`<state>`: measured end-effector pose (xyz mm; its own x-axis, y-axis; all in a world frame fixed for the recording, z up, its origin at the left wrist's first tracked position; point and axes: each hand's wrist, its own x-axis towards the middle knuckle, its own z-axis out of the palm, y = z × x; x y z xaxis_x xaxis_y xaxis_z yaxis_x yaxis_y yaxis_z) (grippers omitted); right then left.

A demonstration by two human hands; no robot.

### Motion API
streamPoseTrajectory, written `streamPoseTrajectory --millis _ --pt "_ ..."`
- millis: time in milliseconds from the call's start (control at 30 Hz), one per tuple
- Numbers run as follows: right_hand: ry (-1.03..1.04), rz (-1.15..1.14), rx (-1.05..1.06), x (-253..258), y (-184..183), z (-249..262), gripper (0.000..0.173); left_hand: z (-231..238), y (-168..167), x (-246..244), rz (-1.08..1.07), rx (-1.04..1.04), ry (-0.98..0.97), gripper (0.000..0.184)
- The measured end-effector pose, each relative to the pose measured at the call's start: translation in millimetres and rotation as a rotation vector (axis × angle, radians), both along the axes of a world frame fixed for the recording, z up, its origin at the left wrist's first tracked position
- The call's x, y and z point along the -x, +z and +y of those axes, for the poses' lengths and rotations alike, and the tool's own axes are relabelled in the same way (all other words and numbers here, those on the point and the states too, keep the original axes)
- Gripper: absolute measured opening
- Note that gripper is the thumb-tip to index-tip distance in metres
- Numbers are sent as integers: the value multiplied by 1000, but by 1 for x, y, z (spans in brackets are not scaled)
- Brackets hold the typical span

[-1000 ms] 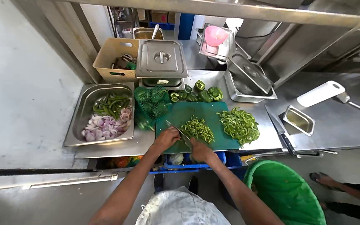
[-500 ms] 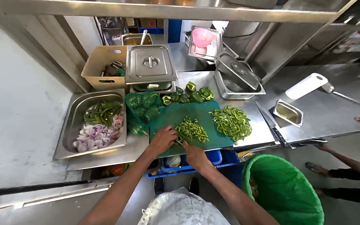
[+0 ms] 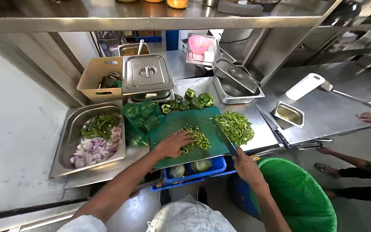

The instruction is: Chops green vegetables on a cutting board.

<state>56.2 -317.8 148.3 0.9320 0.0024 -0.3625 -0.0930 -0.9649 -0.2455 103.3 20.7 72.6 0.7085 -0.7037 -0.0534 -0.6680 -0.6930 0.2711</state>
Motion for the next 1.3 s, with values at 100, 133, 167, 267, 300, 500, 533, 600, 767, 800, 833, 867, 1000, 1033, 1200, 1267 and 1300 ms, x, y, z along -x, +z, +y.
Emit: streamPoseTrajectory --millis 100,133,167,267,300,500,533,600,767,800,833,867,1000,1033,1200,1267,1300 --pt "-45 12 -83 8 -6 -2 37 2 -6 -4 16 29 -14 57" --pt "-49 34 -115 11 -8 0 38 3 -8 -3 42 24 13 55" --pt "-45 57 -141 14 -11 4 38 2 -10 0 68 31 52 53" --pt "-4 129 -171 21 -17 21 37 -8 -13 22 121 102 288 45" --pt "11 150 -168 22 -18 29 37 -15 -12 31 144 124 416 46" --pt "141 231 -117 16 -18 71 35 -42 -9 58 151 240 846 72" --pt "159 233 -90 14 -15 75 36 -41 -9 57 137 272 826 74" --pt "184 223 -37 8 -5 82 39 -36 -8 52 146 336 745 67" --pt "224 235 67 -3 17 96 36 -24 -12 40 164 412 648 35" --pt "231 241 73 -5 17 99 36 -23 -13 39 129 414 651 34" --pt "236 245 75 -7 16 101 37 -22 -14 38 90 414 657 35" --pt "238 242 72 -8 14 102 38 -21 -16 37 65 415 664 38" --pt "210 215 43 -11 8 97 41 -21 -17 39 159 475 719 51" --pt "210 216 36 -12 6 95 41 -23 -17 41 170 498 724 48" --pt "255 282 81 -8 10 93 42 -28 -17 40 169 487 689 31" --pt "268 279 121 -7 20 94 41 -27 -14 34 192 439 649 28" --pt "274 276 139 -8 24 95 39 -27 -12 31 203 412 627 27"
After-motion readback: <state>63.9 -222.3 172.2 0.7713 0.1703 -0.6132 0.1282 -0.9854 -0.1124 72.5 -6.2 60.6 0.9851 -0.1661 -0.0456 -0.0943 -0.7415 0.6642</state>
